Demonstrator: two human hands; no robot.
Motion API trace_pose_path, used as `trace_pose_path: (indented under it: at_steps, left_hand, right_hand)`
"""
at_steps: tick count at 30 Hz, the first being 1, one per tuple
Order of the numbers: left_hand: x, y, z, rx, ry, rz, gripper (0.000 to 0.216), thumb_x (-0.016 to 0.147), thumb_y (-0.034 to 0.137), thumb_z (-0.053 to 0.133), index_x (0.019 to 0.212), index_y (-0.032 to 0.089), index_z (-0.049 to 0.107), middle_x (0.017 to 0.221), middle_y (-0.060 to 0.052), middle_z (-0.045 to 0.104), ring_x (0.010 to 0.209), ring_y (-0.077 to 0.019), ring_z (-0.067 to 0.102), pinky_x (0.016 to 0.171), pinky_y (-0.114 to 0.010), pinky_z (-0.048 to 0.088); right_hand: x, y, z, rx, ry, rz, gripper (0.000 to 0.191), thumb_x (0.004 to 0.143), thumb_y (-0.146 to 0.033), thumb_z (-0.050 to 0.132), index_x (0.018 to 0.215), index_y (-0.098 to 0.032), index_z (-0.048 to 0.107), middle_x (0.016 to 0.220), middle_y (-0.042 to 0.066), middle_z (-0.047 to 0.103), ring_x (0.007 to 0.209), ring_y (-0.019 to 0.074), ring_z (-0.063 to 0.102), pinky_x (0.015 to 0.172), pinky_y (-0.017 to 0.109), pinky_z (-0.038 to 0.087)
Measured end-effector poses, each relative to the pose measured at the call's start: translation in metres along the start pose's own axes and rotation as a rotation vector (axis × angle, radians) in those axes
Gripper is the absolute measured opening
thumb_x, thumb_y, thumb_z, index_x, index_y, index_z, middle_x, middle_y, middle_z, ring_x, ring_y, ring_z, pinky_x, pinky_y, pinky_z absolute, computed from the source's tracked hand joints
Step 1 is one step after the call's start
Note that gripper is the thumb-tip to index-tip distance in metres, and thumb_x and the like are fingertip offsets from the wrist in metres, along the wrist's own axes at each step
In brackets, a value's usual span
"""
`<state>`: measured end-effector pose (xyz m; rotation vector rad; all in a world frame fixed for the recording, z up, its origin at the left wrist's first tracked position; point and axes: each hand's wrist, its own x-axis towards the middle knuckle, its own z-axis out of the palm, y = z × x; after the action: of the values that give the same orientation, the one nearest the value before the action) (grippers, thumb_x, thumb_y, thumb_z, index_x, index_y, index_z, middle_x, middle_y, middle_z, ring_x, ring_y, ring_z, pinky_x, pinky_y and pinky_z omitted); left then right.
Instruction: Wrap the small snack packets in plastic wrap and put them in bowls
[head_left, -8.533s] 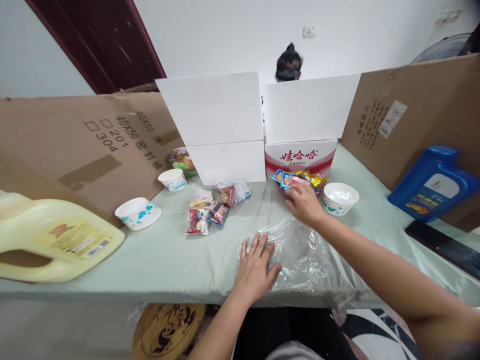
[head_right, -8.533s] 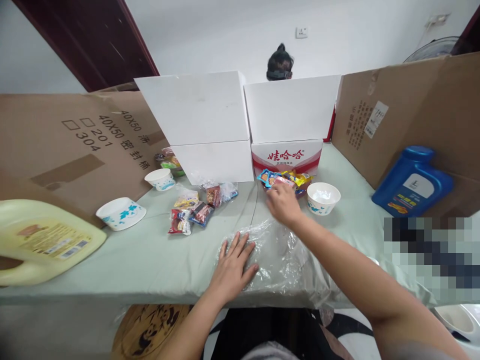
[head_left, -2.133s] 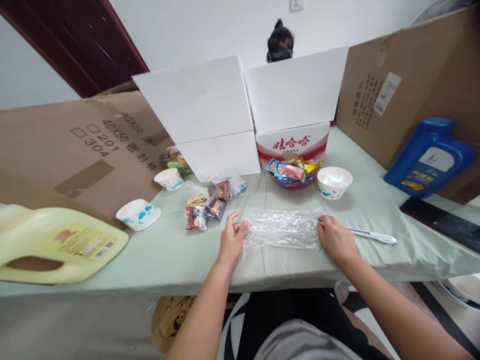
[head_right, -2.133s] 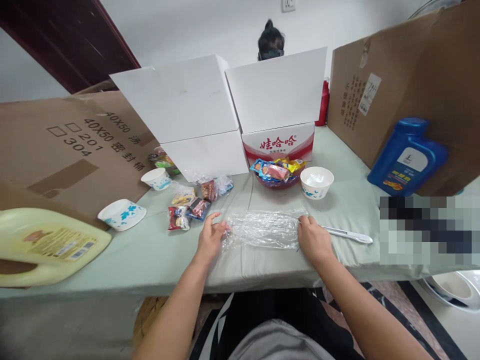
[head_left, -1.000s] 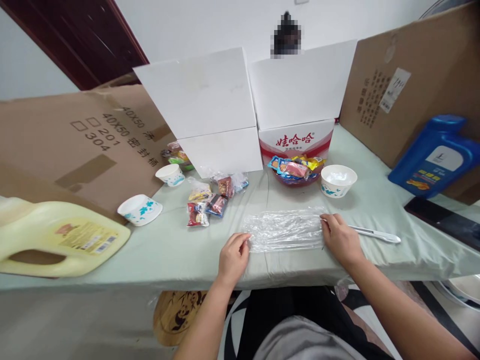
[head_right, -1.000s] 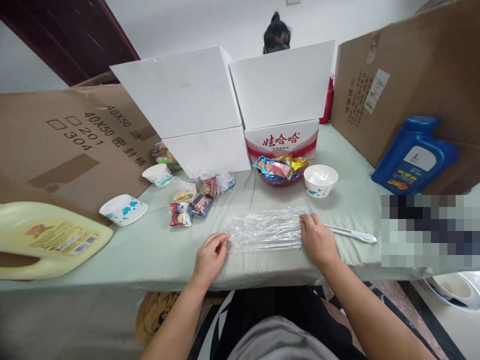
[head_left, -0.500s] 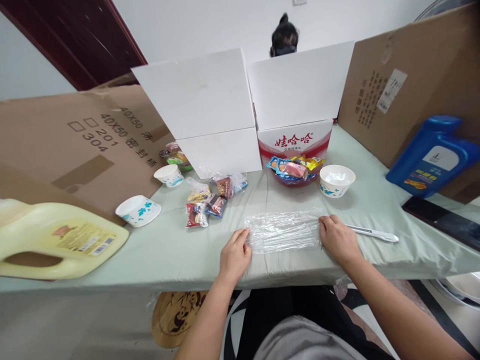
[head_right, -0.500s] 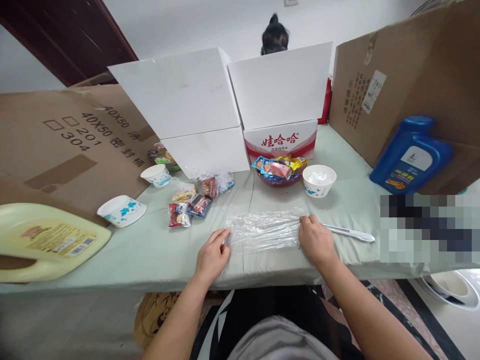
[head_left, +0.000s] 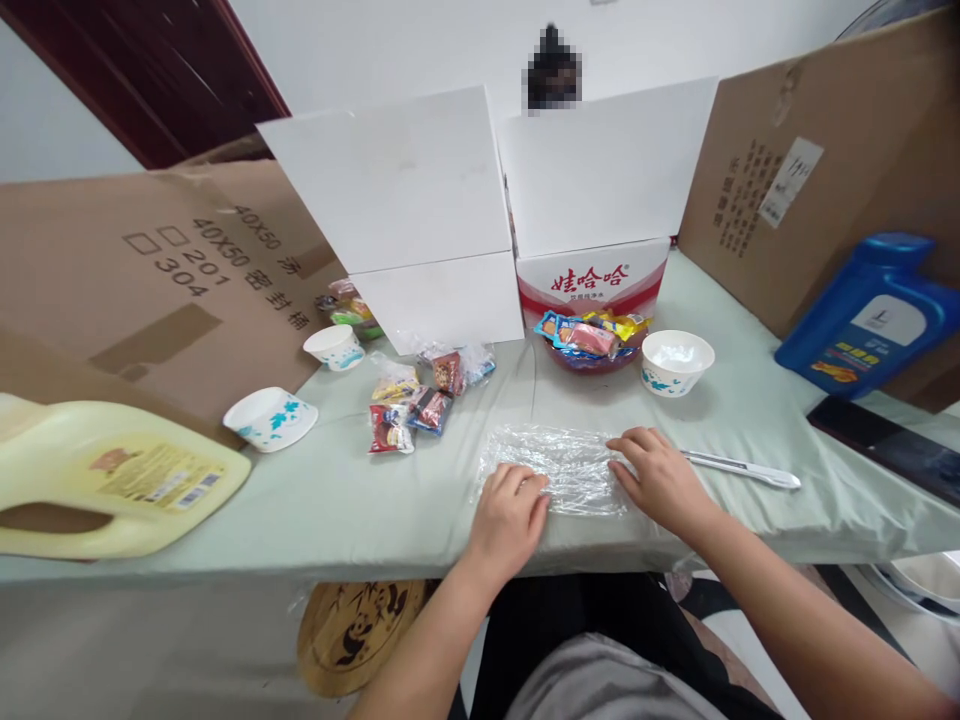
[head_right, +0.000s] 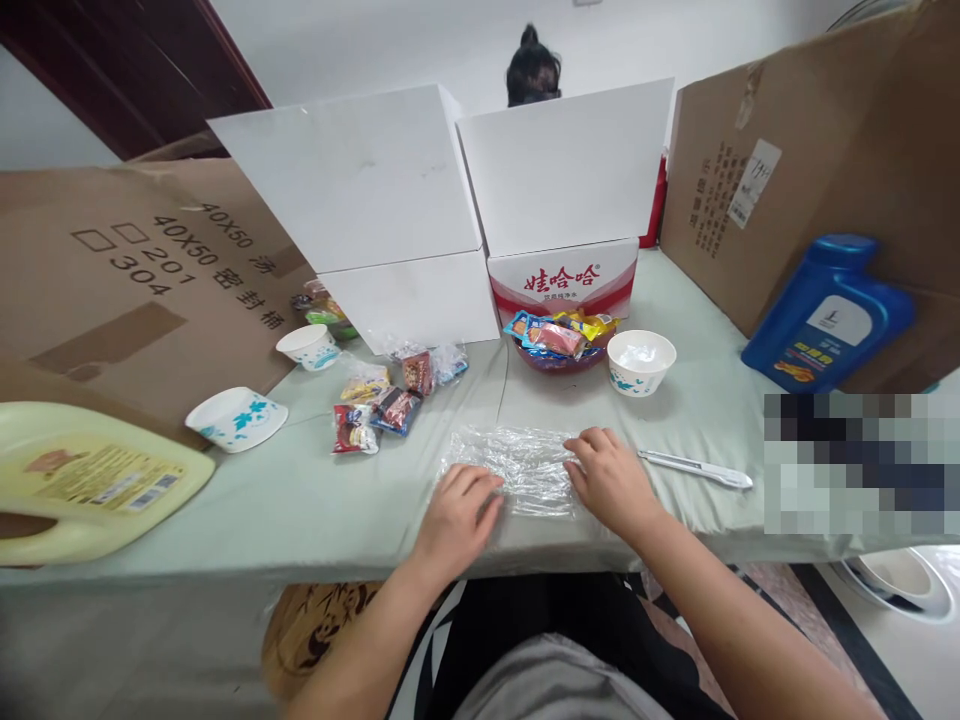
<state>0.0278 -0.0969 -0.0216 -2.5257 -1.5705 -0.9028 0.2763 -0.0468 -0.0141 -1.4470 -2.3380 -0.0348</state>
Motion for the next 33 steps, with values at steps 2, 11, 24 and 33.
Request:
trace_pose_path:
  at_steps: [2, 11, 24, 33]
  left_hand:
    - [-0.002, 0.005, 0.01, -0.047, -0.066, 0.03, 0.02, 0.086, 0.016, 0.054, 0.102, 0.022, 0.066, 0.099, -0.008, 0.063, 0.096, -0.024, 0.055, 0.084, -0.041, 0.048]
    - [-0.01, 0.003, 0.017, -0.115, -0.078, 0.018, 0.024, 0.086, 0.015, 0.055, 0.107, 0.021, 0.065, 0.106, -0.009, 0.06, 0.102, -0.0248, 0.053, 0.09, -0.042, 0.046]
    - [-0.009, 0.005, 0.016, -0.112, -0.07, 0.001, 0.022, 0.084, 0.016, 0.058, 0.103, 0.022, 0.067, 0.102, -0.008, 0.061, 0.099, -0.0235, 0.054, 0.088, -0.041, 0.046]
    - [-0.012, 0.006, 0.019, -0.048, -0.045, -0.059, 0.02, 0.084, 0.019, 0.059, 0.104, 0.018, 0.063, 0.107, -0.01, 0.059, 0.107, -0.0277, 0.051, 0.092, -0.046, 0.046]
  right_hand:
    - [0.003, 0.003, 0.002, -0.058, -0.134, 0.037, 0.028, 0.092, -0.028, 0.052, 0.114, -0.017, 0.066, 0.106, 0.012, 0.063, 0.097, 0.0248, 0.057, 0.087, 0.035, 0.043]
    - [0.034, -0.02, -0.005, -0.029, -0.142, -0.031, 0.029, 0.094, -0.021, 0.045, 0.113, -0.018, 0.067, 0.105, 0.012, 0.063, 0.101, 0.0235, 0.055, 0.092, 0.033, 0.04]
    - [0.084, -0.056, 0.03, -0.069, -0.208, -0.174, 0.043, 0.09, -0.013, 0.045, 0.132, -0.018, 0.056, 0.128, 0.015, 0.056, 0.115, 0.0285, 0.05, 0.092, 0.038, 0.04]
    - [-0.033, -0.006, 0.027, -0.046, -0.083, -0.162, 0.047, 0.095, -0.04, 0.047, 0.135, -0.015, 0.054, 0.145, 0.016, 0.047, 0.137, 0.0334, 0.037, 0.108, 0.051, 0.035]
